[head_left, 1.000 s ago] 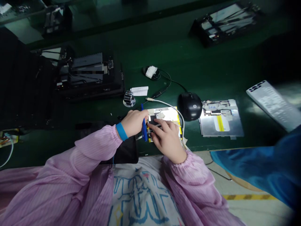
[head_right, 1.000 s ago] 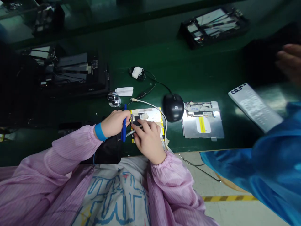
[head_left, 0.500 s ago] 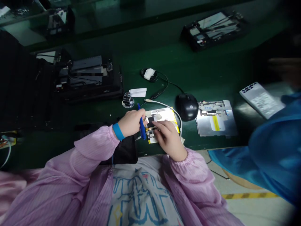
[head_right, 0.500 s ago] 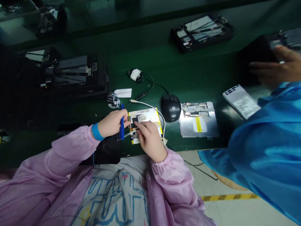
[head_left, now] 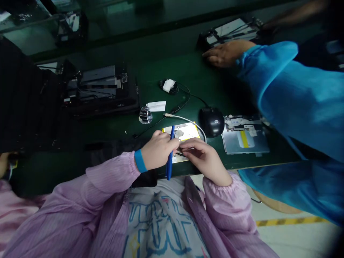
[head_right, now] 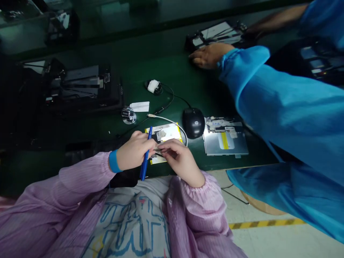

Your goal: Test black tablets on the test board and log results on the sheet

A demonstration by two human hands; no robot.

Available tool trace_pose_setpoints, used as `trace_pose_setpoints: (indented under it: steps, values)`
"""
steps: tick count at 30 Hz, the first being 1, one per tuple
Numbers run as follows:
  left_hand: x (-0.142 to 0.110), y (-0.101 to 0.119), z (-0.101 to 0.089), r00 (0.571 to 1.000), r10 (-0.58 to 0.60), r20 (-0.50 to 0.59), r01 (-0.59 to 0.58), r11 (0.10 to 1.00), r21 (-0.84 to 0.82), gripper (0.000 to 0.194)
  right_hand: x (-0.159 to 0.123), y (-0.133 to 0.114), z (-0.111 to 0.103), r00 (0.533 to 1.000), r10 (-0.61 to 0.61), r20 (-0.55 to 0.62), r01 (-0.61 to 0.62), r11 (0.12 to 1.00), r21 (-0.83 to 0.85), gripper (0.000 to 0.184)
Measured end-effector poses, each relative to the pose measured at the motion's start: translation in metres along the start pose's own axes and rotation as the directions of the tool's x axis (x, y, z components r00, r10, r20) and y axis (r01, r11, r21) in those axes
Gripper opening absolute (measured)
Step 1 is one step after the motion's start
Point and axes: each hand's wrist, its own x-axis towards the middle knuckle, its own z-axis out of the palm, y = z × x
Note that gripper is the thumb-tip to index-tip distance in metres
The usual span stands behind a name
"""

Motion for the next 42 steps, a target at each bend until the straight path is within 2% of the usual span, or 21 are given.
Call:
trace_pose_setpoints:
  steps: [4,7,9,11,13,15,18,20,36,42]
  values:
    - [0.0,0.002,0.0,0.999,0.035,0.024,-0.033,0.994,-0.109,0.018,0.002,-0.009,0.005,0.997,-0.055,-0.055,0.059,0.996,0.065,0.009]
    - [-0.003,0.002,-0.003,1.0,0.007,-0.001,-0.007,0.97,-0.241,0.018,0.004,-0.011,0.011,0.988,-0.079,-0.136,0.088,0.994,0.061,0.007]
    - [-0.006,0.0,-0.006,0.999,-0.043,-0.027,0.034,0.965,-0.26,0.017,0.005,-0.009,0.013,0.974,-0.102,-0.2,0.102,0.995,-0.007,0.007]
    - [-0.008,-0.003,-0.008,0.993,-0.107,-0.042,0.096,0.972,-0.214,0.016,0.003,-0.005,0.013,0.959,-0.152,-0.241,0.118,0.982,-0.15,0.008]
    - [-0.01,-0.006,-0.008,0.986,-0.163,-0.034,0.156,0.976,-0.151,0.016,0.0,0.0,0.014,0.953,-0.215,-0.212,0.144,0.941,-0.306,0.008]
    - [-0.011,-0.007,-0.007,0.981,-0.196,-0.003,0.194,0.976,-0.103,0.016,-0.004,0.006,0.015,0.957,-0.262,-0.124,0.194,0.896,-0.398,0.011]
    - [-0.009,-0.006,-0.003,0.975,-0.214,0.054,0.217,0.974,-0.065,0.017,-0.01,0.013,0.018,0.953,-0.302,0.01,0.273,0.847,-0.456,0.018]
    - [-0.008,-0.005,-0.002,0.971,-0.227,0.068,0.231,0.972,-0.053,0.017,-0.013,0.017,0.02,0.949,-0.312,0.051,0.297,0.825,-0.481,0.022]
    - [-0.011,-0.009,0.004,0.971,-0.234,0.046,0.233,0.972,0.015,0.012,-0.016,0.018,0.023,0.94,-0.313,0.133,0.325,0.715,-0.619,0.031]
    - [-0.011,-0.008,0.006,0.972,-0.233,0.038,0.233,0.972,0.018,0.013,-0.018,0.015,0.026,0.949,-0.274,0.156,0.304,0.663,-0.684,0.032]
